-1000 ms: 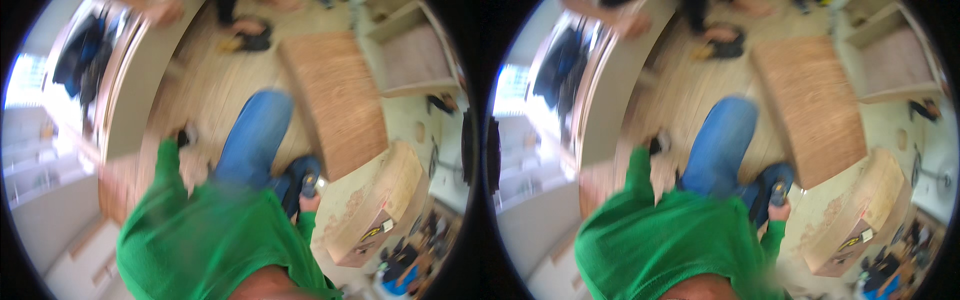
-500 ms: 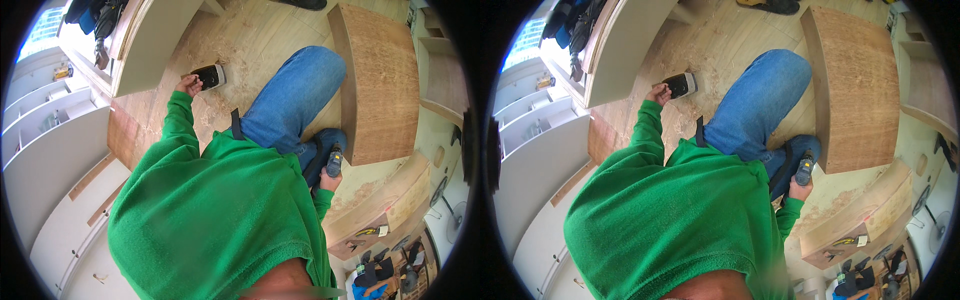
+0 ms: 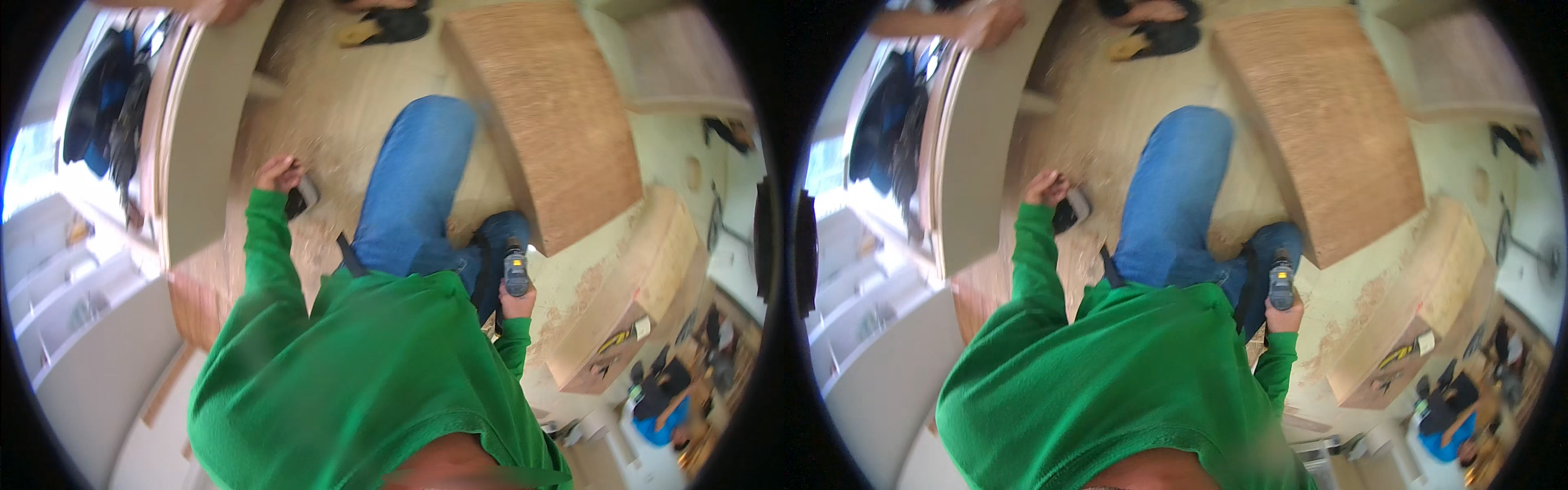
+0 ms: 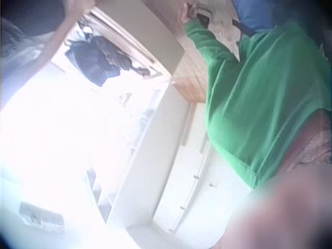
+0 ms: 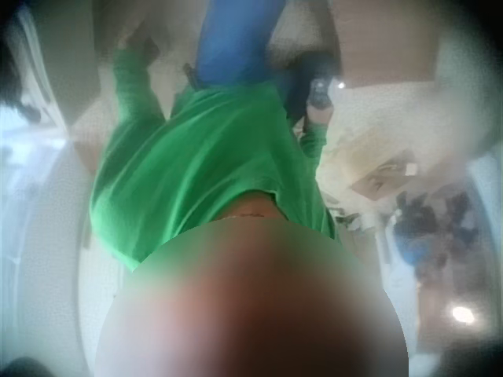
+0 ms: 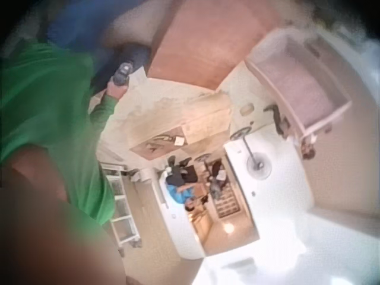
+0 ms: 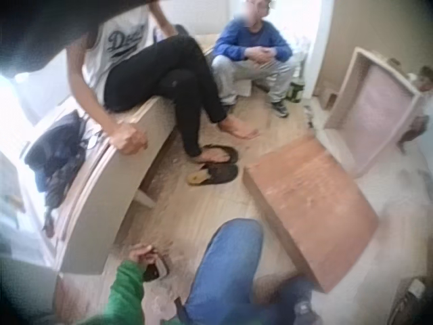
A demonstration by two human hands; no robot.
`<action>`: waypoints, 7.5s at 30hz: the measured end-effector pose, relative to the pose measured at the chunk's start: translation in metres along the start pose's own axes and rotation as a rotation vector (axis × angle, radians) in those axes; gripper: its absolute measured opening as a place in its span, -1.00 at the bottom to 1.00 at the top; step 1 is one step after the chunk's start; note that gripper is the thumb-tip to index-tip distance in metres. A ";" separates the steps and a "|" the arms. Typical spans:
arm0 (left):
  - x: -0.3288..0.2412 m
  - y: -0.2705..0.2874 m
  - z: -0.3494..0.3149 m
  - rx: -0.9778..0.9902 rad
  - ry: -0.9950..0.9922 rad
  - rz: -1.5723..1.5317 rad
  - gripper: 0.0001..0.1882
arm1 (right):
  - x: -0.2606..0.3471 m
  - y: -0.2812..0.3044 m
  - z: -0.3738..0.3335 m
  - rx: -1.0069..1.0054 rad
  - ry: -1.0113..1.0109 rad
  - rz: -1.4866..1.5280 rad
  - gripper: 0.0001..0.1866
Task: The person kneels on the floor and uses a cordless drill to drive screws into a rectangular wooden panel. They repeatedly pick up screws, align them with pre-drilled holes, and fasten them while another person assists by holding the panel steady.
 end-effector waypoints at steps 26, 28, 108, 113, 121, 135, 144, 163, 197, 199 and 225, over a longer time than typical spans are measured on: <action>0.021 -0.386 -0.056 0.876 0.415 0.307 -0.82 | 0.218 -0.013 -0.031 0.024 0.157 0.593 -0.72; 0.025 -0.389 -0.056 0.840 0.419 0.455 -0.83 | 0.216 -0.013 -0.021 0.023 0.165 0.571 -0.77; 0.086 -0.478 0.148 0.228 0.816 -0.520 -0.75 | 0.360 -0.139 0.263 0.395 0.147 -0.283 -0.63; 0.082 -0.480 0.146 0.236 0.823 -0.558 -0.74 | 0.359 -0.137 0.267 0.405 0.104 -0.223 -0.66; 0.082 -0.479 0.143 0.243 0.808 -0.547 -0.74 | 0.357 -0.137 0.262 0.400 0.128 -0.244 -0.68; 0.095 -0.472 0.148 0.303 0.776 -0.595 -0.74 | 0.360 -0.134 0.278 0.474 0.152 -0.297 -0.68; 0.094 -0.473 0.148 0.230 0.784 -0.622 -0.78 | 0.371 -0.134 0.286 0.487 0.122 -0.317 -0.65; 0.101 -0.481 0.126 0.049 -0.438 0.759 -0.85 | 0.380 -0.144 0.284 0.486 0.136 -0.384 -0.50; 0.089 -0.474 0.129 0.241 -0.379 0.660 -0.49 | 0.391 -0.168 0.304 0.529 0.017 -0.672 -0.45; 0.089 -0.474 0.129 0.240 -0.369 0.642 -0.50 | 0.395 -0.172 0.308 0.560 0.028 -0.686 -0.49; 0.103 -0.492 0.183 -0.205 -0.203 0.844 -0.60 | 0.245 -0.020 0.099 -0.181 -0.140 0.266 -0.76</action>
Point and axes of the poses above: each hand's wrist, its own z-axis towards the middle knuckle, its own y-axis out of the back of the hand, x = y × z, the point moved 2 cm from there along z, towards the middle knuckle, and after that the axes turned 5 degrees about -x, right-handed, at the moved point
